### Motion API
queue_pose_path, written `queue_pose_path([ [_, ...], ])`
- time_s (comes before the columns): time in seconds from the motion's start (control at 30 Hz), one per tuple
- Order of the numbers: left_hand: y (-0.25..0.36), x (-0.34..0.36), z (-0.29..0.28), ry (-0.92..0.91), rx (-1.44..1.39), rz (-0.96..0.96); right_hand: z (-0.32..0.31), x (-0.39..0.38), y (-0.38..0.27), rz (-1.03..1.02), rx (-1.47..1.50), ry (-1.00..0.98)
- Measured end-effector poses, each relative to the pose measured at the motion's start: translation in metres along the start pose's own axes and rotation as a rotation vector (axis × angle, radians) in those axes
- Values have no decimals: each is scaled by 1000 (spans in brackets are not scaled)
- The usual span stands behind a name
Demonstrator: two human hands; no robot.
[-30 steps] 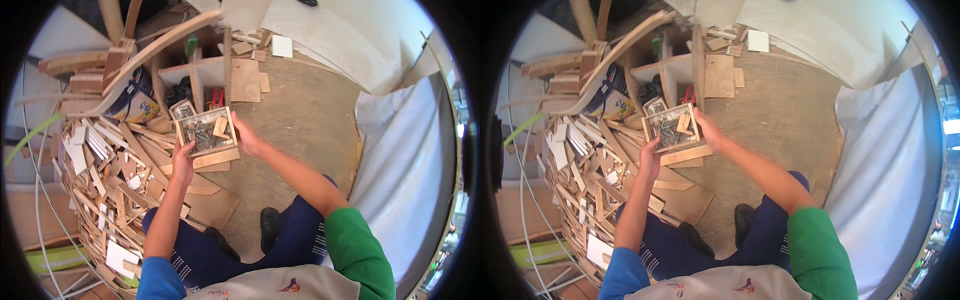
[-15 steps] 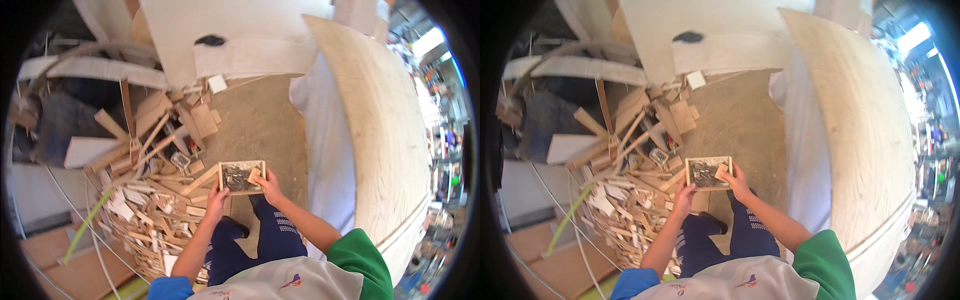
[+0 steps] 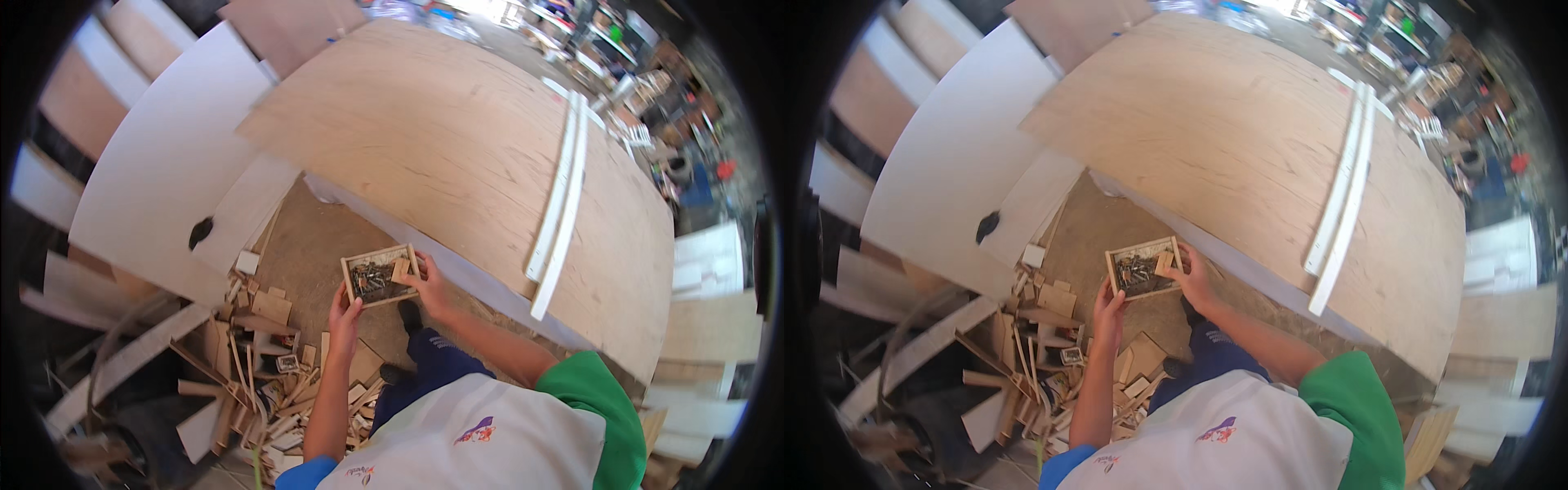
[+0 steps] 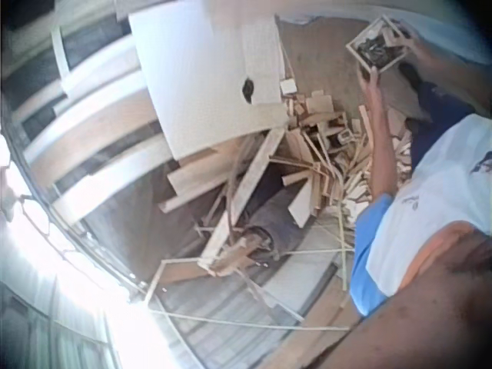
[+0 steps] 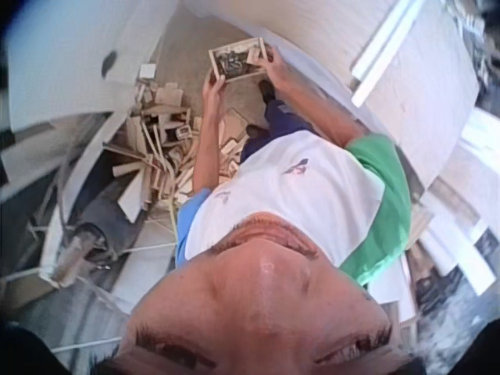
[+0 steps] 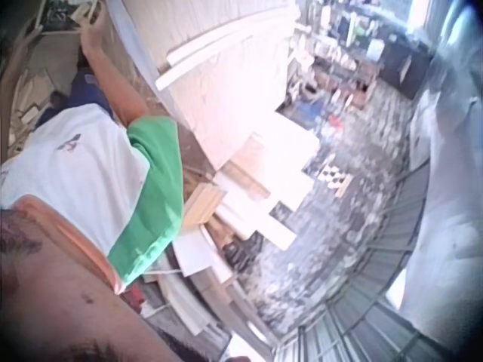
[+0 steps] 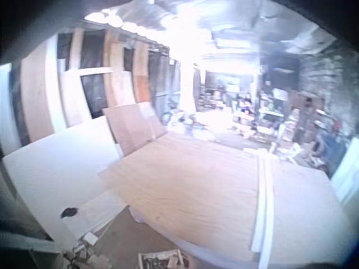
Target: The person sorts through a large pile of wood scraps on the floor, selects several small wooden strips, gathers nails from a wooden organizer bin, and handles a hammer, saw, and measuring tape before lifting a completed wooden slatted frame.
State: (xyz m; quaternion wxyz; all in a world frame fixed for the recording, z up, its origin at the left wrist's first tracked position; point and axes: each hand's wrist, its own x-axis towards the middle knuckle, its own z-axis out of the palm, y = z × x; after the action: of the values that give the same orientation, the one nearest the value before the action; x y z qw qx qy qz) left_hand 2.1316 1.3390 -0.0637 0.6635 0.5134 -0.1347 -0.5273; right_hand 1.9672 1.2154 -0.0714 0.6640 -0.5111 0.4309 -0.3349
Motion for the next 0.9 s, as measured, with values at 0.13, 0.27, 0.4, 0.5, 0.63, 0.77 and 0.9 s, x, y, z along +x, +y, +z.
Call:
queue_pose_path([
  [0.13, 2, 41, 80, -221, 119, -102, -81, 14, -11, 47, -102, 254],
  [0.27, -37, 102, 157, -358, 278, -234, -175, 34, 11, 59, -144, 407],
  [0.4, -106, 167, 208, -428, 434, -310, -236, 52, 25, 118, -184, 510],
  [0.5, -158, 213, 244, -521, 590, -173, -278, 71, 51, 110, -327, 625],
  [0.63, -181, 254, 290, -684, 926, -9, -315, 86, 47, 184, -349, 651],
  [0.77, -214, 285, 314, -700, 1150, 108, -337, 105, 49, 253, -375, 777],
  [0.9, -228, 302, 338, -738, 1243, 79, -359, 124, 59, 377, -395, 886],
])
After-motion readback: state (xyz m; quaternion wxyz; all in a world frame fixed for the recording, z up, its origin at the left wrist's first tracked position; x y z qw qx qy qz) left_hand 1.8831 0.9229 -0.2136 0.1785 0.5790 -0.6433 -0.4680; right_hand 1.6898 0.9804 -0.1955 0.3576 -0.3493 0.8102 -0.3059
